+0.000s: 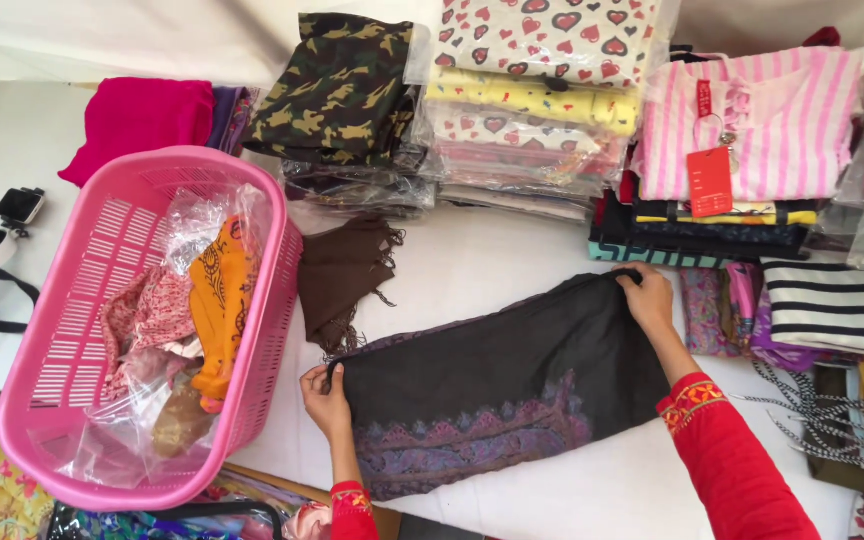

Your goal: Folding various pieces of clothing and fabric on a white workstation surface.

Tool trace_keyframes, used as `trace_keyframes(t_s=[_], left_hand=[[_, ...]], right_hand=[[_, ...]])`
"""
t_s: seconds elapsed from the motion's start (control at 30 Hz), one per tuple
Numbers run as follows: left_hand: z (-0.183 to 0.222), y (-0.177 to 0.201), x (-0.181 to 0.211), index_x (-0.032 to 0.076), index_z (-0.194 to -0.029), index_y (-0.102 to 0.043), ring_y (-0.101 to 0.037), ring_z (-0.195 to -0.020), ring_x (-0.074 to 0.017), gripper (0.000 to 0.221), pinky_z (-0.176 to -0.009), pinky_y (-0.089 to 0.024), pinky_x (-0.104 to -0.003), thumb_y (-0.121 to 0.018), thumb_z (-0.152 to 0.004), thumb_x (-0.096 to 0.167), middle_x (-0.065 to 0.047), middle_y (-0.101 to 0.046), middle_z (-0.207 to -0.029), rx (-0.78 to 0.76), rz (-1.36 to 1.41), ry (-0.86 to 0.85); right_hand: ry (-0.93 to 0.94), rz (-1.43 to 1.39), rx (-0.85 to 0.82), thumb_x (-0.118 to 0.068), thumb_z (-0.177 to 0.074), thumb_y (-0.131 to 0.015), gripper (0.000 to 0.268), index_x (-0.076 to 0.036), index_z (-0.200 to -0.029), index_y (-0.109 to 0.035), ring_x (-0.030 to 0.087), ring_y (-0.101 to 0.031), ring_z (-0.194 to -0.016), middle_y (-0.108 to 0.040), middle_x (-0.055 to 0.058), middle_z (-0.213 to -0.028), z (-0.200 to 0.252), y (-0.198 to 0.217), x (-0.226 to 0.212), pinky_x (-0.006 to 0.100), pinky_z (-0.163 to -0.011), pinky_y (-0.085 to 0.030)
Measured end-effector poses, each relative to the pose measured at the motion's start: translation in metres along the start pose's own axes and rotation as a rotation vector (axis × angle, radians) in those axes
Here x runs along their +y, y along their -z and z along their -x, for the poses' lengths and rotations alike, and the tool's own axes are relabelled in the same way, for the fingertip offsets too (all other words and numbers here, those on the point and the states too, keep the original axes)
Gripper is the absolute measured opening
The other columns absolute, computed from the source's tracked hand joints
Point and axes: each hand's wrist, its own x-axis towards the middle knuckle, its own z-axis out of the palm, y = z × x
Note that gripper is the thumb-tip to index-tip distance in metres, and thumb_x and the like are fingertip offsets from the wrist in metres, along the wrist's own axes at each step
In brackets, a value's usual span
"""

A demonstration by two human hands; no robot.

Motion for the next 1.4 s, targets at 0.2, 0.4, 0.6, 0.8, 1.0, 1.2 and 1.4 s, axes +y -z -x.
trace_keyframes(t_s=[0.2, 0.4, 0.6, 0.8, 1.0, 1.2, 1.4], left_hand=[[0.018, -0.031, 0.026, 0.002, -0.121, -0.06, -0.068, -0.105, -0.0343, 0.038, -0.092, -0.05, -0.042, -0.079, -0.092, 0.017, -0.017, -0.073, -0.112, 0.028, -0.594, -0.191], [0.024, -0.032, 0.026, -0.003, -0.129, -0.057, -0.062, -0.106, -0.0408, 0.066, -0.087, -0.048, -0.047, -0.087, -0.079, 0.028, -0.023, -0.064, -0.115, 0.038, -0.65, -0.311], [-0.011, 0.03, 0.047, 0.001, -0.107, -0.075, -0.061, -0.086, -0.0169, 0.029, -0.081, -0.049, -0.03, -0.084, -0.089, 0.023, -0.008, -0.071, -0.093, -0.235, -0.419, 0.022], [0.02, 0.075, 0.19, 0.008, -0.095, -0.055, -0.063, -0.111, -0.0083, 0.019, -0.096, -0.047, -0.022, -0.072, -0.087, 0.003, 0.001, -0.07, -0.124, -0.532, -0.02, -0.143], [-0.006, 0.05, 0.225, 0.004, -0.102, -0.061, -0.063, -0.095, -0.0102, 0.018, -0.088, -0.051, -0.025, -0.073, -0.091, -0.003, -0.004, -0.069, -0.101, -0.583, -0.131, -0.12], [0.047, 0.093, 0.248, 0.001, -0.105, -0.067, -0.065, -0.092, -0.0117, 0.026, -0.082, -0.049, -0.024, -0.078, -0.083, -0.005, -0.006, -0.072, -0.1, -0.451, -0.294, -0.122], [0.119, 0.118, 0.145, 0.002, -0.118, -0.076, -0.068, -0.109, -0.0148, 0.041, -0.098, -0.052, -0.027, -0.072, -0.079, -0.008, -0.009, -0.078, -0.117, -0.645, -0.252, 0.036]], right_hand=[[0.119, 0.175, -0.023, -0.024, -0.084, -0.076, 0.026, -0.006, -0.103, -0.076, 0.038, -0.059, -0.118, -0.065, 0.017, -0.119, -0.005, -0.016, 0.015, 0.045, -0.1, -0.048], [0.045, 0.022, -0.317, -0.032, -0.077, -0.084, 0.052, -0.008, -0.119, -0.067, 0.035, -0.063, -0.111, -0.066, 0.019, -0.118, -0.01, 0.007, 0.001, 0.042, -0.096, -0.05], [0.205, -0.124, -0.587, -0.017, -0.077, -0.081, 0.056, -0.01, -0.13, -0.067, 0.023, -0.065, -0.111, -0.07, 0.01, -0.123, -0.023, 0.065, -0.029, 0.035, -0.096, -0.049], [0.368, -0.118, -0.526, -0.004, -0.08, -0.077, 0.04, -0.011, -0.12, -0.076, 0.02, -0.065, -0.096, -0.067, 0.009, -0.098, -0.002, 0.156, -0.086, 0.033, -0.088, -0.052], [0.539, -0.027, -0.307, 0.0, -0.079, -0.08, 0.035, -0.009, -0.112, -0.075, 0.024, -0.065, -0.099, -0.066, 0.008, -0.1, -0.031, 0.174, -0.107, 0.035, -0.091, -0.052], [0.567, 0.05, -0.039, 0.006, -0.073, -0.076, 0.044, -0.014, -0.112, -0.078, 0.024, -0.063, -0.105, -0.064, 0.007, -0.106, 0.038, 0.227, -0.142, 0.036, -0.096, -0.051], [0.509, 0.248, -0.19, 0.002, -0.062, -0.077, 0.037, -0.016, -0.094, -0.077, 0.026, -0.057, -0.107, -0.063, 0.003, -0.103, 0.116, 0.193, -0.027, 0.038, -0.096, -0.047]])
